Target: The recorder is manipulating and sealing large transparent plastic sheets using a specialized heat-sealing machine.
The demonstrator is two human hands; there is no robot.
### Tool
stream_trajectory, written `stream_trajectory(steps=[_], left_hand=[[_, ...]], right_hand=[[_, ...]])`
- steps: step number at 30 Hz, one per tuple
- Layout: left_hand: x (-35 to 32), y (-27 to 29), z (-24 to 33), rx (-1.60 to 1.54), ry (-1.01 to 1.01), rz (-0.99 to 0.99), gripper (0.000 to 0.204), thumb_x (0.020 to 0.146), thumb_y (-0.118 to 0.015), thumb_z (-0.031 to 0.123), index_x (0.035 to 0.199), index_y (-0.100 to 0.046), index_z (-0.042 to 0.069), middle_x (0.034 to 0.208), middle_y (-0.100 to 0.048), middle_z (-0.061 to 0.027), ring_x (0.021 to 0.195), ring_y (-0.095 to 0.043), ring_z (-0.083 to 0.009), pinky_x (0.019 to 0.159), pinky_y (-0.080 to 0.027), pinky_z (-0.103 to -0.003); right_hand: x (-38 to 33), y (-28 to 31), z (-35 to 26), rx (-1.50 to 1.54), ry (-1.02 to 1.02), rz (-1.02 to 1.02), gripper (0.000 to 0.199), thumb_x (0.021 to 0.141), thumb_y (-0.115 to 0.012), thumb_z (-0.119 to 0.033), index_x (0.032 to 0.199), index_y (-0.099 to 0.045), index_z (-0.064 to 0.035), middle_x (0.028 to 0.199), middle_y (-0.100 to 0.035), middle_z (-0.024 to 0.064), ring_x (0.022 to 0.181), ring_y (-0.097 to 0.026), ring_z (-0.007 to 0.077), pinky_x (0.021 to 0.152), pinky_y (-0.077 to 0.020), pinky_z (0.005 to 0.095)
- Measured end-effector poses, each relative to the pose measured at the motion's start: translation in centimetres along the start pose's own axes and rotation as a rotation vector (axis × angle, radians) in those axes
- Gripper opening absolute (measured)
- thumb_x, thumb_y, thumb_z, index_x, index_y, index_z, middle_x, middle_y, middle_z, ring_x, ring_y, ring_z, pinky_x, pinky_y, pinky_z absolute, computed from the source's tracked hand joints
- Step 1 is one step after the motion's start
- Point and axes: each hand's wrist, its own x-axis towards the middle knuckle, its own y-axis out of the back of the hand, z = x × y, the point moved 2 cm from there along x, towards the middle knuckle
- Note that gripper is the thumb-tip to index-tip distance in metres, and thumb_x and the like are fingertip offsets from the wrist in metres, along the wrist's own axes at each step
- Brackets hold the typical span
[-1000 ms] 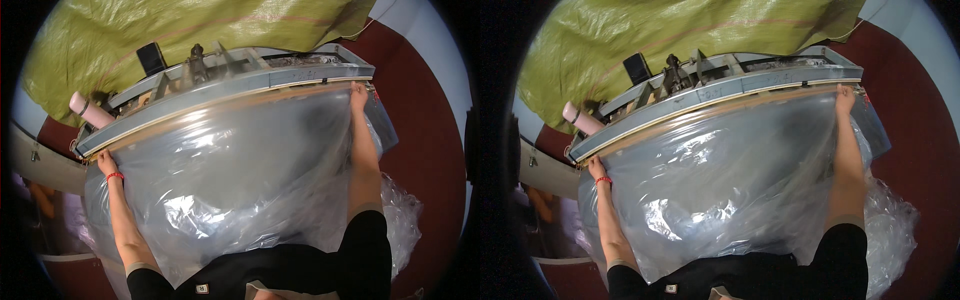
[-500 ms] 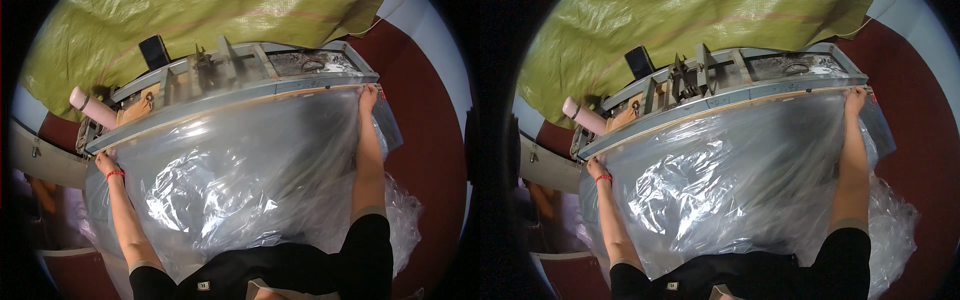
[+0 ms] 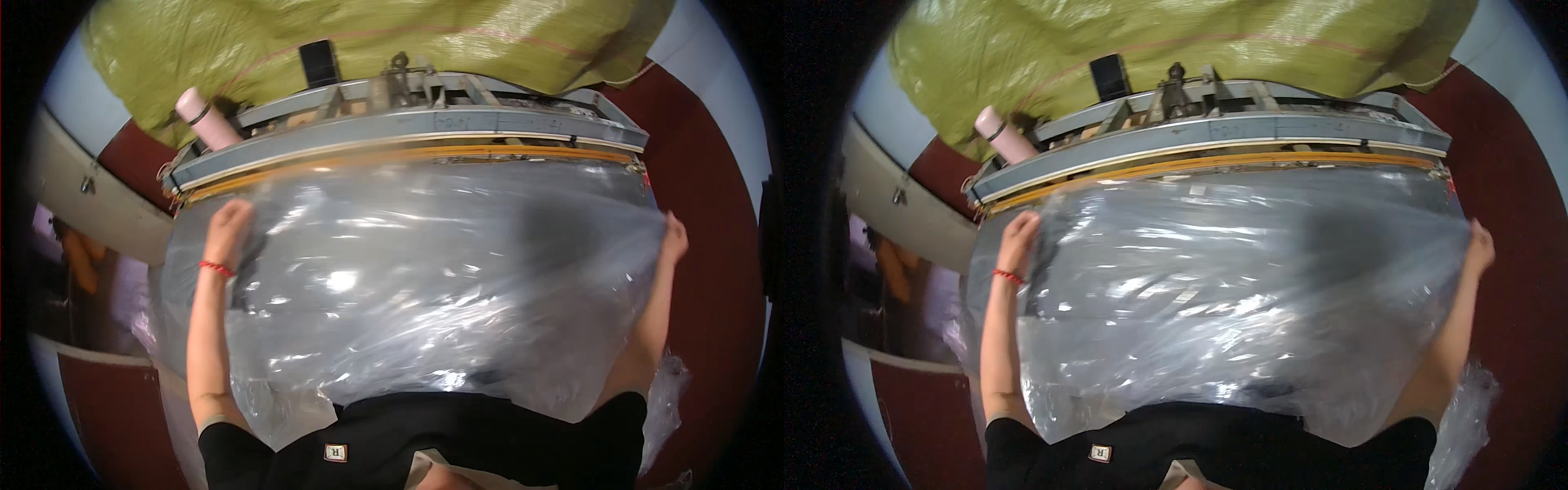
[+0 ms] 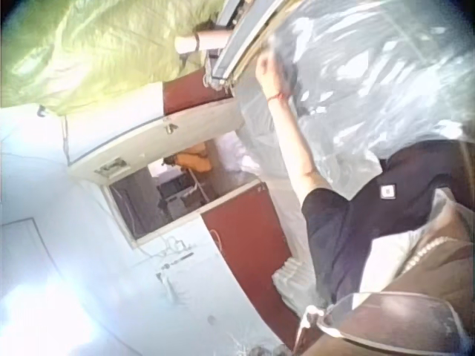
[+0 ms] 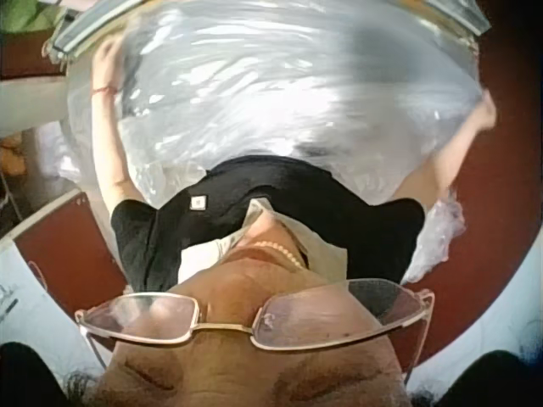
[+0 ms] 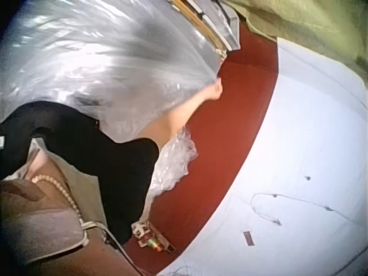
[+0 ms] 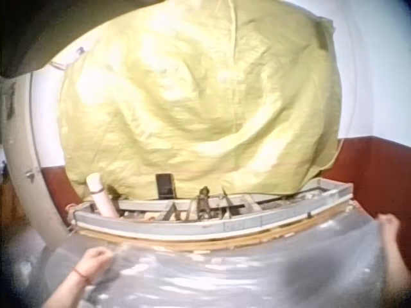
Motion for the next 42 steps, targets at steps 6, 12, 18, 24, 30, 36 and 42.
stream_trajectory(steps=[6, 12, 18, 24, 30, 36, 42], left_hand=[[-3.8, -9.6, 5.8, -0.342, -0.041, -0.226, 0.012, 0.077, -0.061, 0.018, 0.077, -0.052, 0.009, 0.059, -0.04, 0.009, 0.05, -0.031, -0.0009, 0.044, -0.022, -0.017], [-6.7, -9.8, 8.5, -0.242, -0.031, -0.24, 0.012, 0.077, -0.061, 0.014, 0.076, -0.05, 0.008, 0.062, -0.045, 0.0071, 0.055, -0.041, -0.0018, 0.049, -0.032, -0.015], [-7.9, -8.2, 9.8, -0.08, -0.238, -0.372, 0.014, 0.073, -0.061, 0.003, 0.075, -0.049, 0.007, 0.07, -0.049, 0.0031, 0.063, -0.045, -0.0032, 0.058, -0.038, -0.016], [-8.2, -7.0, 11.0, 0.223, -0.444, -0.31, 0.018, 0.069, -0.063, 0.0, 0.076, -0.048, 0.006, 0.071, -0.046, 0.0045, 0.062, -0.041, -0.0026, 0.055, -0.035, -0.016], [-8.5, -6.8, 10.4, 0.423, -0.659, -0.073, 0.019, 0.067, -0.064, 0.001, 0.078, -0.049, 0.003, 0.068, -0.043, 0.0017, 0.057, -0.038, -0.005, 0.05, -0.034, -0.018], [-8.7, -7.0, 10.6, 0.515, -0.729, -0.024, 0.023, 0.065, -0.066, 0.002, 0.082, -0.05, 0.003, 0.064, -0.042, -0.0023, 0.055, -0.038, -0.008, 0.05, -0.035, -0.021], [-8.4, -8.3, 9.5, 0.696, -0.843, 0.207, 0.028, 0.06, -0.067, 0.001, 0.082, -0.049, 0.004, 0.068, -0.048, -0.0064, 0.057, -0.047, -0.0166, 0.051, -0.039, -0.025]], right_hand=[[2.1, 7.4, 0.5, -0.459, 0.104, 0.274, 0.037, 0.076, -0.059, -0.029, 0.102, -0.057, -0.0029, 0.103, -0.058, 0.0124, 0.092, -0.056, 0.02, 0.079, -0.0428, 0.0328], [-17.2, -8.4, -29.5, 0.345, 0.327, -0.82, 0.026, 0.079, -0.057, -0.02, 0.101, -0.056, -0.0053, 0.097, -0.057, 0.0047, 0.088, -0.053, 0.0147, 0.079, -0.0399, 0.026], [-32.6, -13.4, -42.7, 0.942, 0.898, -1.335, 0.034, 0.07, -0.062, -0.007, 0.102, -0.054, -0.0038, 0.097, -0.055, 0.0058, 0.092, -0.052, 0.0162, 0.08, -0.0404, 0.0275], [-36.6, -16.3, -42.0, 0.971, 0.492, -1.715, 0.013, 0.08, -0.053, -0.007, 0.092, -0.056, -0.002, 0.082, -0.058, -0.0006, 0.075, -0.052, 0.0072, 0.068, -0.042, 0.022], [-38.4, -15.4, -42.3, 1.148, 0.058, -1.654, 0.009, 0.081, -0.052, -0.008, 0.084, -0.058, -0.0022, 0.079, -0.057, -0.0013, 0.077, -0.051, 0.0053, 0.068, -0.0416, 0.0201], [-38.0, -15.6, -42.2, 0.939, 0.235, -1.703, 0.015, 0.081, -0.056, -0.012, 0.088, -0.055, 0.0011, 0.075, -0.056, -0.0006, 0.071, -0.05, 0.0054, 0.066, -0.041, 0.0196], [-40.4, -15.1, -42.5, 1.279, -0.475, -1.711, 0.01, 0.082, -0.053, -0.011, 0.079, -0.056, -0.0014, 0.071, -0.054, -0.0022, 0.063, -0.046, 0.0045, 0.059, -0.0382, 0.018]])
